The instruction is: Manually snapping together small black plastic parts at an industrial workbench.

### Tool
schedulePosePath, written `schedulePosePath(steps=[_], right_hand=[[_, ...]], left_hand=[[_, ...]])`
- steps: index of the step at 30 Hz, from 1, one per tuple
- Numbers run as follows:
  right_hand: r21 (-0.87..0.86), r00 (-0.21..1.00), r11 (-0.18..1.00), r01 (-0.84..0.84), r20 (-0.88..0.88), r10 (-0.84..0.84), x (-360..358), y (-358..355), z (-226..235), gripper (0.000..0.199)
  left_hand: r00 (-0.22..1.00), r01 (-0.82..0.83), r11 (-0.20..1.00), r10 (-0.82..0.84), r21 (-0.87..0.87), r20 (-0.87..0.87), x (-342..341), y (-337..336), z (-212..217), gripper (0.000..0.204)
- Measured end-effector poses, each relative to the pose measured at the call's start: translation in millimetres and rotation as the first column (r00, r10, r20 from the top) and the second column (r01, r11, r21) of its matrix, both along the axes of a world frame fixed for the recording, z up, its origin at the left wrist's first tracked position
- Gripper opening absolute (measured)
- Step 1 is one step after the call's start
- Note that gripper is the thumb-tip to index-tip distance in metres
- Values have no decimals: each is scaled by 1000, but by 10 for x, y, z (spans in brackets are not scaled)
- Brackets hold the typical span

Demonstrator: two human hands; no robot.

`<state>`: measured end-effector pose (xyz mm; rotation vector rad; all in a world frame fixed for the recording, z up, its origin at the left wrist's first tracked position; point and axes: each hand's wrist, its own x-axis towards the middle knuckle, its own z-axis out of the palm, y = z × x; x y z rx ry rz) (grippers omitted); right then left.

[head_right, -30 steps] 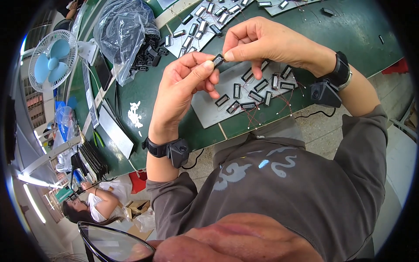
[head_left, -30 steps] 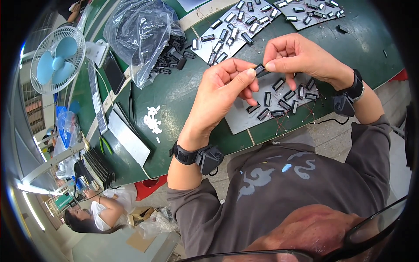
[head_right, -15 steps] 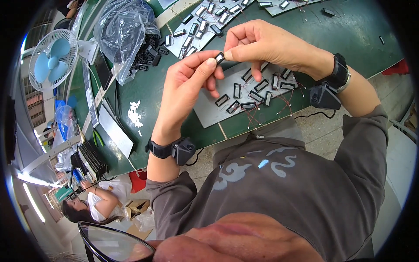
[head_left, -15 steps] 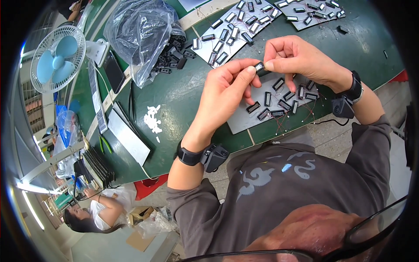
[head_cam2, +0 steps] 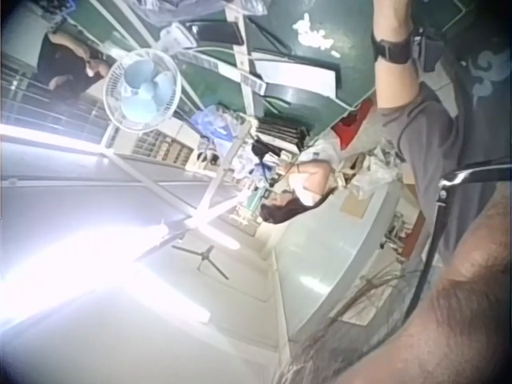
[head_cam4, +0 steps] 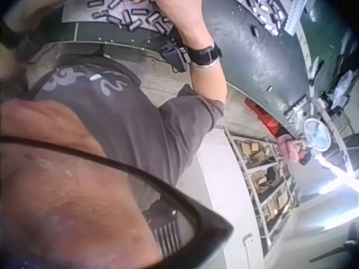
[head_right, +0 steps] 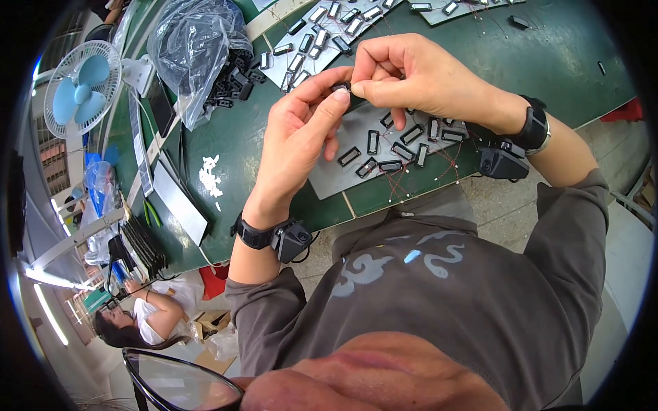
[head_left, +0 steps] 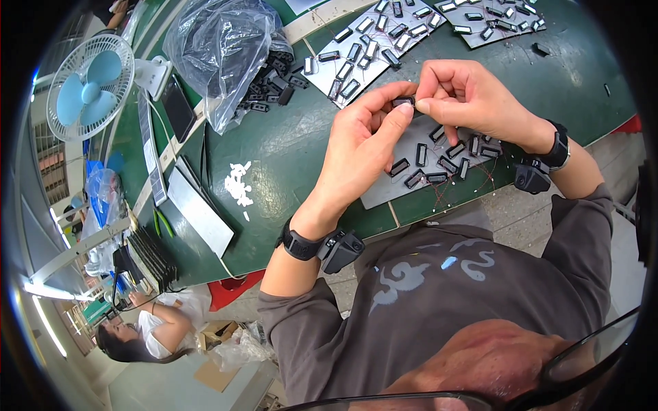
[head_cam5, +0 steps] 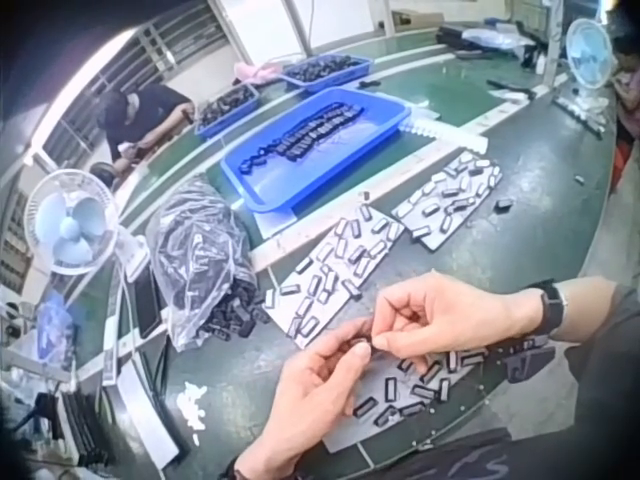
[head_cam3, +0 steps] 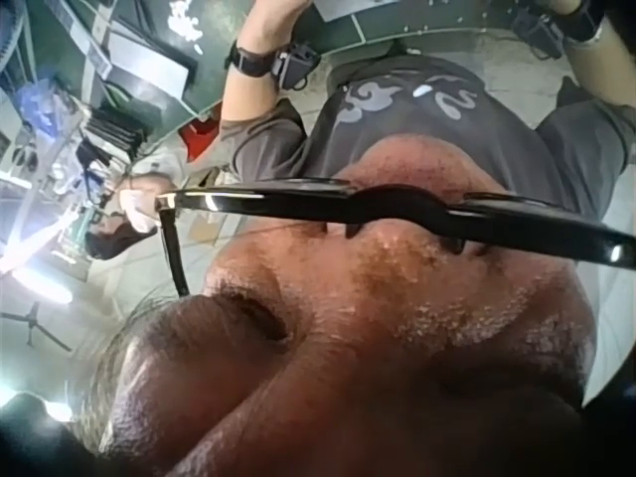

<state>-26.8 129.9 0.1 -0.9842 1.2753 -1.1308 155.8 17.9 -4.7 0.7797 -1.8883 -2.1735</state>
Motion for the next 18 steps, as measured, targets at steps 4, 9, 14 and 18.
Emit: schedulePosePath(steps=[4, 9, 14, 18], right_hand=[[-15, 999, 1000, 2, -33, -3, 10, 8, 7, 13], [-12, 1000, 1000, -6, -28, 5, 2, 11, 34, 13], [-13, 999, 1000, -13, -36, 13, -2, 11, 36, 13], [-18, 1000, 1000, -12, -20, 12, -2, 13, 30, 13]], left_hand=[[1000, 0, 1000, 0, 6, -21, -4, -4, 0, 39], [1000, 2, 1000, -2, 19, -22, -2, 1, 9, 38], [1000, 6, 1000, -5, 21, -30, 1, -3, 13, 38], [1000, 2, 1000, -1, 31, -31, 2, -9, 27, 38]])
